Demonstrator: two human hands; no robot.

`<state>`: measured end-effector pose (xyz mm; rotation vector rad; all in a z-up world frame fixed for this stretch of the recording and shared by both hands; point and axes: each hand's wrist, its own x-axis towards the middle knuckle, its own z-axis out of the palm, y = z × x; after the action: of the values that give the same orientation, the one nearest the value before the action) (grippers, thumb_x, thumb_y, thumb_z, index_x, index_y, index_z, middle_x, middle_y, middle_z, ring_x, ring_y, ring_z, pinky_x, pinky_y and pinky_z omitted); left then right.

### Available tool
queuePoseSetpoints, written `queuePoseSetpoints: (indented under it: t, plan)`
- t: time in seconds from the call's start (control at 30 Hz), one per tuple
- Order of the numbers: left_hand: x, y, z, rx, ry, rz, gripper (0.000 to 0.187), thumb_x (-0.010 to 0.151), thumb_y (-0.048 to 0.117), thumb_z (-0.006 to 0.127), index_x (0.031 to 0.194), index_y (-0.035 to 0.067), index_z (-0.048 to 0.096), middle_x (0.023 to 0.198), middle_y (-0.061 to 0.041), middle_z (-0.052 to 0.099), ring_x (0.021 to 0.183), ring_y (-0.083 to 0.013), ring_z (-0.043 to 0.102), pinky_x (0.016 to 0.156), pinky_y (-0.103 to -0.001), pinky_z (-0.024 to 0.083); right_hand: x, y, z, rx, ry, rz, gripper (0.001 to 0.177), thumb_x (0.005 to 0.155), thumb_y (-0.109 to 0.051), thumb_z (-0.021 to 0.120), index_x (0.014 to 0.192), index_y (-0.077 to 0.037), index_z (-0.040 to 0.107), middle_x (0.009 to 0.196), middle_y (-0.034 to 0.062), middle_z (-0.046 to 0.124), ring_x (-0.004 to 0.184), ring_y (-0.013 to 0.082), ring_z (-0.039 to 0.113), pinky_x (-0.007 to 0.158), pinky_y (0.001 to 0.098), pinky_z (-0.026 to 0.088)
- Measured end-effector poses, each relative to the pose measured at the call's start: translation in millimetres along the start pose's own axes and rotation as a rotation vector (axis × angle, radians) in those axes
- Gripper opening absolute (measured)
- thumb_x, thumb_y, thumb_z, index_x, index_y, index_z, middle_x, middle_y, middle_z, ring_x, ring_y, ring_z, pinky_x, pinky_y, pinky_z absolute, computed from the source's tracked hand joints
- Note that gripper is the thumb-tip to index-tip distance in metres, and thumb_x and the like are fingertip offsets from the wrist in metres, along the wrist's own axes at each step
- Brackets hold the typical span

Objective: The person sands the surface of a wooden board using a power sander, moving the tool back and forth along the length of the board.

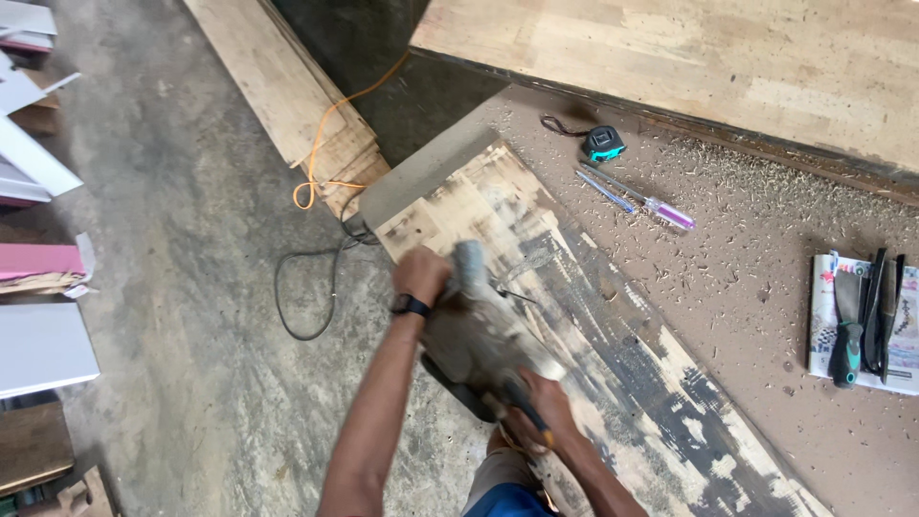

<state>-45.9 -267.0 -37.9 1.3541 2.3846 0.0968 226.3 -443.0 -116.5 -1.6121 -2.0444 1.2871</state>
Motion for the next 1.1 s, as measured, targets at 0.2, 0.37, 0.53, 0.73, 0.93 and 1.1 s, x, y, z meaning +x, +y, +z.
queuePoseSetpoints:
  t: [0.2, 0.37, 0.53, 0.73, 0.93, 1.1]
  plan:
    - [-77.2, 23.4, 39.0, 0.029, -0.020, 0.043, 0.036, 0.090, 0.036, 0.060, 0.097, 0.007, 0.079, 0.097, -0.016, 0.077, 0.092, -0.0419, 0.073, 0.074, -0.052, 0.059, -88.4, 21.0, -37.1, 0.119, 0.045, -0.171, 0.074, 0.077, -0.081, 0.040, 0.091, -0.016, 0.070, 0.074, 0.0029, 0.077, 0.057, 0.0200, 0.072, 0.055, 0.0374, 0.061]
    - [-117.1, 23.3, 50.0, -0.100, -0.029, 0.025, 0.038, 0.085, 0.017, 0.057, 0.053, 0.017, 0.036, 0.048, 0.000, 0.037, 0.044, -0.0193, 0.034, 0.044, -0.039, 0.029, -127.4, 11.0, -53.3, 0.213, 0.015, -0.079, 0.035, 0.066, -0.047, 0.063, 0.078, -0.014, 0.063, 0.066, 0.0032, 0.065, 0.061, 0.0198, 0.058, 0.058, 0.0389, 0.045]
    - [-88.0, 16.7, 13.8, -0.064, -0.044, 0.053, 0.030, 0.078, 0.020, 0.058, 0.093, 0.004, 0.079, 0.098, -0.019, 0.076, 0.096, -0.0457, 0.071, 0.077, -0.053, 0.058, -85.6, 0.2, -35.5, 0.099, 0.019, 0.097, 0.046, 0.056, -0.033, 0.069, 0.101, -0.028, 0.077, 0.088, -0.0021, 0.083, 0.085, 0.0161, 0.079, 0.072, 0.0343, 0.056]
    - [25.3, -25.6, -1.7, -0.028, 0.070, 0.102, 0.038, 0.072, 0.030, 0.056, 0.088, 0.004, 0.079, 0.091, -0.021, 0.075, 0.093, -0.0474, 0.070, 0.077, -0.055, 0.055, 10.0, -71.0, -21.7, 0.075, -0.070, 0.220, 0.044, 0.069, -0.047, 0.066, 0.111, -0.038, 0.072, 0.108, 0.0008, 0.079, 0.110, 0.0259, 0.073, 0.086, 0.0417, 0.054]
    - [133.3, -44.1, -57.3, 0.089, 0.051, -0.067, 0.045, 0.084, 0.047, 0.061, 0.090, 0.006, 0.079, 0.096, -0.019, 0.076, 0.091, -0.0434, 0.073, 0.069, -0.051, 0.058, 124.1, -121.6, 2.6, 0.024, -0.085, 0.153, 0.028, 0.074, -0.040, 0.064, 0.097, -0.024, 0.066, 0.094, 0.0079, 0.074, 0.096, 0.0356, 0.069, 0.070, 0.0501, 0.047]
    - [188.1, -48.3, -93.9, 0.022, 0.059, -0.130, 0.029, 0.071, 0.022, 0.069, 0.091, 0.005, 0.080, 0.097, -0.019, 0.077, 0.095, -0.0432, 0.073, 0.073, -0.052, 0.059, 190.4, -141.3, 11.0, 0.159, 0.020, -0.161, 0.020, 0.070, -0.033, 0.059, 0.074, -0.014, 0.056, 0.063, 0.0065, 0.061, 0.051, 0.0246, 0.057, 0.044, 0.0390, 0.043]
